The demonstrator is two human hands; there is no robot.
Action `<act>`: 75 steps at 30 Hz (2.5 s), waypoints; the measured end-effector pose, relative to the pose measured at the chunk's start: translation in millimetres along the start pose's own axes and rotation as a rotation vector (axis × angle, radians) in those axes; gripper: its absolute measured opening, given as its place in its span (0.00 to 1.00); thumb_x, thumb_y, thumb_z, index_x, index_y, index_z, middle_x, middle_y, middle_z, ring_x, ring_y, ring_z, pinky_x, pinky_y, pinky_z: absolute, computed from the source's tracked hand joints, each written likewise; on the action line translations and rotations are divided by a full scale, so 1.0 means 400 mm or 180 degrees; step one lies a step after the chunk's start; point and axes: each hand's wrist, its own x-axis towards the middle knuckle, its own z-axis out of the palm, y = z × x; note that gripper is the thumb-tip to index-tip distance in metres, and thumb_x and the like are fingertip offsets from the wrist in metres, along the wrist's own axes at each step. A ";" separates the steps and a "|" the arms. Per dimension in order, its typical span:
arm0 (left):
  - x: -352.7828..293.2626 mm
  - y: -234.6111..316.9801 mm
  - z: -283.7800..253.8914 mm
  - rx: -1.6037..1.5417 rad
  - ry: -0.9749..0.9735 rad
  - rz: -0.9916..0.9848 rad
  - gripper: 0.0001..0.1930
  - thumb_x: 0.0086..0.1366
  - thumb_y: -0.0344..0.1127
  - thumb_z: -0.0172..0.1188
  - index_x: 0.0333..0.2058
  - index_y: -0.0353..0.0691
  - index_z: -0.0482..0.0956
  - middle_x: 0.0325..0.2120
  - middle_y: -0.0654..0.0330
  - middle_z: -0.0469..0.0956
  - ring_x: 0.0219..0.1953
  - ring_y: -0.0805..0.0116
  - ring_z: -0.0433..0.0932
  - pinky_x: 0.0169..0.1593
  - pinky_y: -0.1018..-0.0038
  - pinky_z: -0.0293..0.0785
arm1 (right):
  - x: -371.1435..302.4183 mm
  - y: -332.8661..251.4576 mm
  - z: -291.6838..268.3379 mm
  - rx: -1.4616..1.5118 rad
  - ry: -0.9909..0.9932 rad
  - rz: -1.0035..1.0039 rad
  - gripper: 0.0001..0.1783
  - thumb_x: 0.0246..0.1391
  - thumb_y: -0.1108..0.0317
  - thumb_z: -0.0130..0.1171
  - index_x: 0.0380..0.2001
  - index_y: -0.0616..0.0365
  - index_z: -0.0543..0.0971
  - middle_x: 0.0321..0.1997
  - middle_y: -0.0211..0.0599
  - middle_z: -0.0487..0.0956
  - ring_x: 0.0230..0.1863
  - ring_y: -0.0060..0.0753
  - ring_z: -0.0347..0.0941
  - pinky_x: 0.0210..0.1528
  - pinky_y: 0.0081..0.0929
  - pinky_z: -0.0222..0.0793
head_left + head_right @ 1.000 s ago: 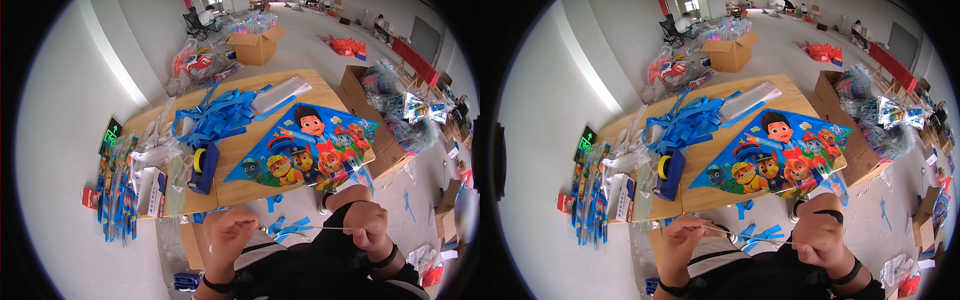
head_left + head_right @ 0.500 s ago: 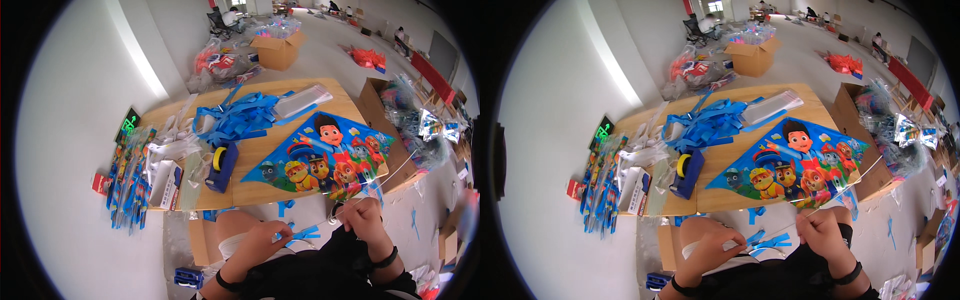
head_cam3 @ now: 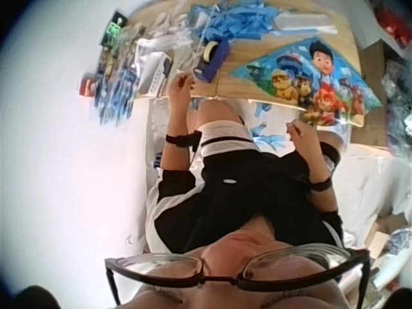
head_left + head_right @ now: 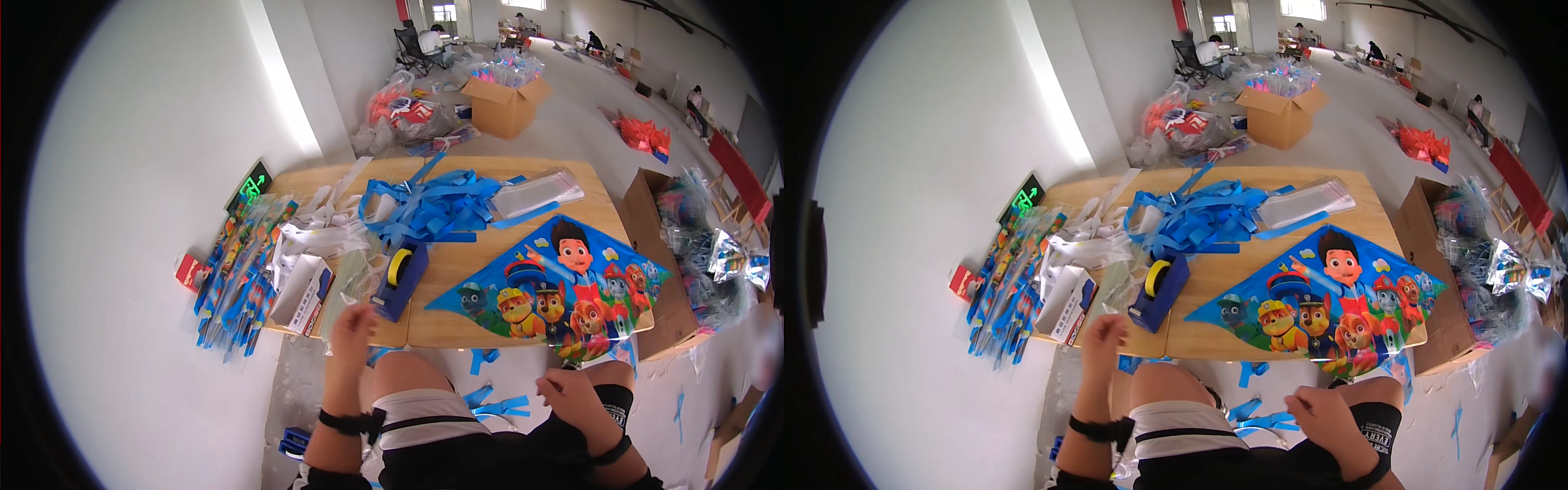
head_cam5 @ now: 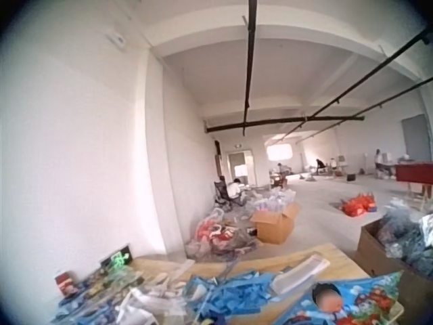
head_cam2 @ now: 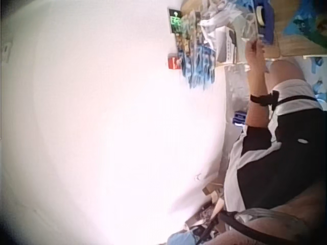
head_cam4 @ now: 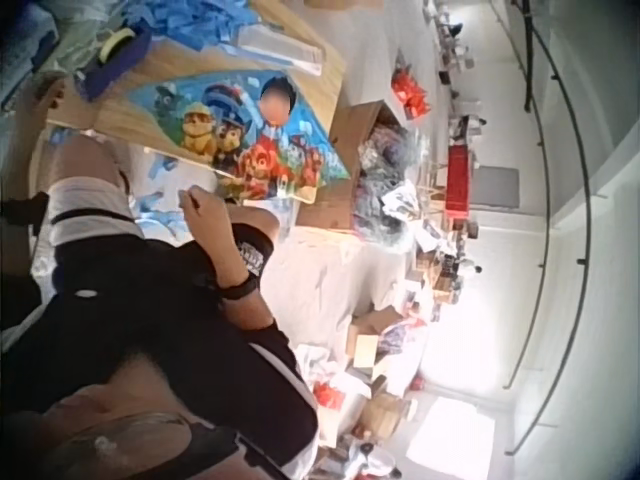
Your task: Assembling a graphic kite by attaching plastic supports and ribbons.
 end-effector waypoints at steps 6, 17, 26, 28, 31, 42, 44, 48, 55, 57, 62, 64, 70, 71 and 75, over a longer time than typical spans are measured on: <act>0.201 -0.262 -0.159 0.1086 0.0595 -0.0415 0.09 0.65 0.31 0.63 0.42 0.35 0.82 0.29 0.60 0.83 0.29 0.73 0.81 0.33 0.76 0.76 | -0.061 0.236 -0.056 0.0199 0.0734 0.0556 0.12 0.61 0.69 0.56 0.29 0.67 0.80 0.21 0.37 0.80 0.19 0.27 0.77 0.25 0.23 0.71; 0.265 -0.352 -0.076 0.2533 0.0426 0.0033 0.08 0.56 0.35 0.68 0.34 0.39 0.86 0.29 0.52 0.83 0.34 0.54 0.83 0.41 0.62 0.78 | -0.185 0.411 -0.114 -0.0067 0.1505 0.1012 0.12 0.62 0.71 0.57 0.25 0.65 0.79 0.18 0.34 0.77 0.17 0.21 0.74 0.22 0.20 0.69; 0.359 -0.180 0.014 0.2510 0.0449 0.1366 0.10 0.59 0.31 0.64 0.41 0.39 0.81 0.32 0.55 0.79 0.34 0.57 0.78 0.39 0.63 0.74 | -0.153 0.454 -0.134 0.0509 0.1574 0.1019 0.15 0.64 0.73 0.53 0.21 0.65 0.77 0.13 0.33 0.74 0.12 0.24 0.71 0.17 0.23 0.66; 0.384 -0.102 0.092 0.2272 0.0285 0.1385 0.11 0.60 0.30 0.64 0.42 0.39 0.80 0.32 0.56 0.79 0.34 0.59 0.78 0.39 0.65 0.74 | -0.147 0.487 -0.138 0.0737 0.1718 0.1123 0.16 0.65 0.71 0.52 0.22 0.65 0.77 0.13 0.33 0.74 0.11 0.24 0.71 0.16 0.23 0.65; 0.421 -0.010 0.221 0.1951 0.0027 0.1699 0.09 0.61 0.30 0.63 0.40 0.39 0.80 0.33 0.56 0.79 0.32 0.61 0.78 0.37 0.66 0.75 | -0.141 0.518 -0.152 0.1080 0.1807 0.1191 0.16 0.66 0.71 0.51 0.24 0.65 0.77 0.13 0.32 0.73 0.11 0.23 0.70 0.16 0.21 0.64; 0.637 -0.070 0.603 0.3272 -0.2981 0.0964 0.10 0.61 0.36 0.64 0.41 0.41 0.84 0.33 0.53 0.85 0.38 0.51 0.83 0.43 0.63 0.79 | -0.137 0.549 -0.207 0.1119 0.1707 0.0840 0.16 0.65 0.72 0.49 0.22 0.64 0.76 0.12 0.31 0.73 0.13 0.20 0.70 0.17 0.19 0.63; 0.675 -0.112 0.658 0.3410 -0.2369 0.0842 0.10 0.62 0.36 0.65 0.40 0.42 0.84 0.37 0.53 0.84 0.40 0.50 0.83 0.44 0.60 0.79 | -0.140 0.566 -0.206 0.1214 0.1732 0.0791 0.17 0.65 0.71 0.48 0.22 0.64 0.76 0.12 0.31 0.73 0.12 0.20 0.70 0.17 0.19 0.63; 0.728 -0.215 0.733 0.3570 -0.1577 0.0998 0.11 0.61 0.38 0.67 0.40 0.42 0.83 0.41 0.51 0.82 0.43 0.50 0.81 0.46 0.59 0.78 | -0.128 0.562 -0.215 0.1266 0.1745 0.0657 0.19 0.66 0.66 0.49 0.22 0.64 0.76 0.13 0.32 0.74 0.12 0.20 0.71 0.18 0.18 0.64; 0.739 -0.253 0.802 0.3872 -0.0503 0.0601 0.14 0.56 0.44 0.73 0.35 0.45 0.82 0.42 0.57 0.79 0.46 0.54 0.79 0.48 0.55 0.74 | -0.102 0.531 -0.236 0.1095 0.1743 0.0526 0.24 0.68 0.59 0.50 0.20 0.63 0.75 0.12 0.32 0.74 0.13 0.21 0.71 0.19 0.18 0.65; 0.725 -0.240 0.826 0.3931 -0.0471 0.0397 0.13 0.57 0.44 0.73 0.34 0.45 0.82 0.41 0.59 0.80 0.47 0.53 0.79 0.48 0.53 0.72 | -0.102 0.531 -0.239 0.1165 0.1727 0.0618 0.24 0.68 0.59 0.51 0.20 0.63 0.75 0.13 0.31 0.74 0.13 0.21 0.72 0.19 0.18 0.65; 0.764 -0.254 0.794 0.3478 -0.0581 0.0258 0.12 0.58 0.45 0.72 0.35 0.46 0.82 0.39 0.61 0.82 0.49 0.54 0.79 0.49 0.52 0.71 | -0.093 0.538 -0.233 0.1229 0.1700 0.0583 0.23 0.68 0.59 0.51 0.20 0.63 0.75 0.13 0.31 0.74 0.13 0.20 0.72 0.19 0.18 0.65; 0.768 -0.263 0.780 0.2953 -0.0608 0.0318 0.13 0.58 0.45 0.72 0.36 0.46 0.82 0.40 0.61 0.82 0.49 0.54 0.79 0.50 0.51 0.70 | -0.091 0.540 -0.230 0.1162 0.1700 0.0509 0.23 0.68 0.60 0.51 0.20 0.63 0.75 0.13 0.31 0.75 0.13 0.20 0.72 0.19 0.18 0.65; 0.719 -0.249 0.818 0.4006 -0.0541 -0.0205 0.16 0.59 0.52 0.69 0.40 0.50 0.83 0.44 0.61 0.82 0.52 0.57 0.78 0.56 0.50 0.61 | -0.102 0.532 -0.221 0.0917 0.1697 0.0524 0.18 0.64 0.67 0.52 0.19 0.62 0.76 0.12 0.31 0.75 0.13 0.20 0.72 0.19 0.18 0.66; 0.727 -0.256 0.811 0.3994 -0.0549 -0.0201 0.16 0.59 0.52 0.69 0.40 0.50 0.83 0.44 0.61 0.82 0.52 0.57 0.78 0.56 0.50 0.61 | -0.100 0.525 -0.224 0.0887 0.1694 0.0513 0.18 0.63 0.68 0.52 0.19 0.62 0.76 0.12 0.31 0.75 0.13 0.20 0.72 0.19 0.18 0.66; 0.724 -0.273 0.830 0.3828 -0.0373 -0.0049 0.13 0.59 0.50 0.69 0.35 0.50 0.85 0.36 0.62 0.85 0.45 0.56 0.81 0.51 0.48 0.65 | -0.111 0.516 -0.229 0.0852 0.1772 0.0631 0.17 0.62 0.71 0.52 0.18 0.62 0.76 0.12 0.31 0.75 0.13 0.20 0.72 0.19 0.19 0.66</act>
